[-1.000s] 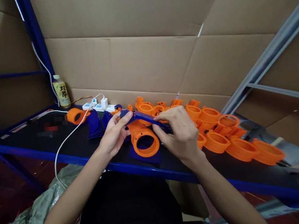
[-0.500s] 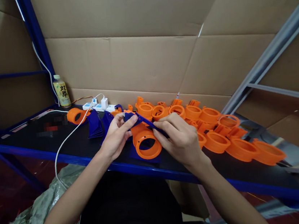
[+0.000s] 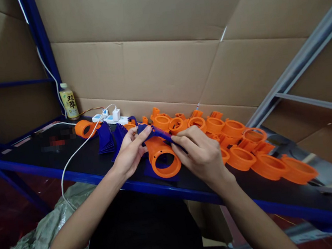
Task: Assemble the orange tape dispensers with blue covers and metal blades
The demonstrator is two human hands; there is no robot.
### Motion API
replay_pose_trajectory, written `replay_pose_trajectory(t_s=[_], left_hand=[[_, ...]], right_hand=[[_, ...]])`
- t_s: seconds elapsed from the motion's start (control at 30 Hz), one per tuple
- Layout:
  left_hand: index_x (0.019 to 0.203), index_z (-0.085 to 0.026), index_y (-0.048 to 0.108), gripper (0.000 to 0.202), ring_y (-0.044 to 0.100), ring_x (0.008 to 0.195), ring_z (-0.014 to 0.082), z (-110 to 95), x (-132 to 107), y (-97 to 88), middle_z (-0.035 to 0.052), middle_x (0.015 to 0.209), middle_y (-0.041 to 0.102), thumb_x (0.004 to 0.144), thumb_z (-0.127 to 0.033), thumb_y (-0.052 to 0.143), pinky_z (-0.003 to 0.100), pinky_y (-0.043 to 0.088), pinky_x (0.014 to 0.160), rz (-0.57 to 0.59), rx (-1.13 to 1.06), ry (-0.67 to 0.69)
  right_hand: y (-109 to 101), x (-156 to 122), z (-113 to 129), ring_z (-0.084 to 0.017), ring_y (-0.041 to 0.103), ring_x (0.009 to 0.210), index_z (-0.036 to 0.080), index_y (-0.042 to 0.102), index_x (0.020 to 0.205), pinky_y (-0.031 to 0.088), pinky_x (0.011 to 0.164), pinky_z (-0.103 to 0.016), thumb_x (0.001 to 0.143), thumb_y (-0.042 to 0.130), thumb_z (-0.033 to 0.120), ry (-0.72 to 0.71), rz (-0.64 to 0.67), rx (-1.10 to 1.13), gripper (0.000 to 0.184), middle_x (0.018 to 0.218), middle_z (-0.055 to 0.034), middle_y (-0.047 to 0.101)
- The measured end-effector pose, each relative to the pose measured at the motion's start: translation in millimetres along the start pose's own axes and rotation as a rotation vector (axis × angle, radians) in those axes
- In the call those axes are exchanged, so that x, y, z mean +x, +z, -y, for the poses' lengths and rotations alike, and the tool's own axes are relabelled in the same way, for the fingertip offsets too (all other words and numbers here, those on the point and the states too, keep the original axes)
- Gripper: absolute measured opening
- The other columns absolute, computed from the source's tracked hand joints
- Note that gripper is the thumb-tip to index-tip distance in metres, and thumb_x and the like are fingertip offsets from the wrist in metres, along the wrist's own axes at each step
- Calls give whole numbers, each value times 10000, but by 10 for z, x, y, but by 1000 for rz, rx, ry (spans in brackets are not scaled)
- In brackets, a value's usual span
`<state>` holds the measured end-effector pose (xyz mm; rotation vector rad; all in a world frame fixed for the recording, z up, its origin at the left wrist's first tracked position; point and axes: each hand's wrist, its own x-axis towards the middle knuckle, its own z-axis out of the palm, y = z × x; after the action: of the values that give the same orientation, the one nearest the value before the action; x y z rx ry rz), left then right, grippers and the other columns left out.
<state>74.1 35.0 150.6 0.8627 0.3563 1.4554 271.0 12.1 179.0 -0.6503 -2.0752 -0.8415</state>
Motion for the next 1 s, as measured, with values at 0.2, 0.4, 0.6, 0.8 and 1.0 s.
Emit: replay_pose_trajectory(t_s=[0.2, 0.4, 0.6, 0.8, 1.0], left_hand=[[1076, -173, 643, 408, 723, 965, 219, 22, -4, -2, 73, 1098, 737, 777, -332, 870, 405, 563, 905, -10, 10, -24], [1068, -196, 638, 405, 714, 994, 229, 28, -2, -23, 58, 1074, 732, 772, -342, 872, 387, 566, 875, -7, 54, 2], [1081, -194, 635, 421, 719, 991, 250, 25, 7, -25, 75, 1062, 735, 770, -351, 871, 415, 561, 881, -5, 35, 12], [1079, -198, 628, 431, 711, 1011, 247, 28, 19, -28, 52, 996, 729, 760, -346, 878, 392, 559, 875, -34, 32, 36], [1087, -199, 642, 433, 700, 992, 229, 35, 30, -38, 46, 992, 716, 756, -341, 883, 362, 557, 827, -61, 23, 58]], right_hand=[[-22, -10, -1, -154, 611, 740, 173, 630, 892, 490, 659, -286, 932, 648, 106, 45, 46, -40, 80, 831, -50, 654], [-41, -21, -2, -157, 593, 722, 188, 619, 831, 477, 648, -299, 939, 622, 113, 61, 83, -16, 132, 813, -46, 634], [-38, -14, 10, -164, 601, 725, 215, 644, 914, 478, 642, -303, 927, 616, 102, 108, 26, 52, 116, 808, -35, 636], [4, 2, 8, -165, 606, 728, 211, 634, 916, 490, 638, -302, 916, 629, 90, 102, -19, 55, 122, 814, -41, 644], [28, 6, 23, -167, 600, 721, 205, 634, 920, 501, 629, -303, 907, 640, 83, 97, -74, 50, 123, 807, -43, 639]])
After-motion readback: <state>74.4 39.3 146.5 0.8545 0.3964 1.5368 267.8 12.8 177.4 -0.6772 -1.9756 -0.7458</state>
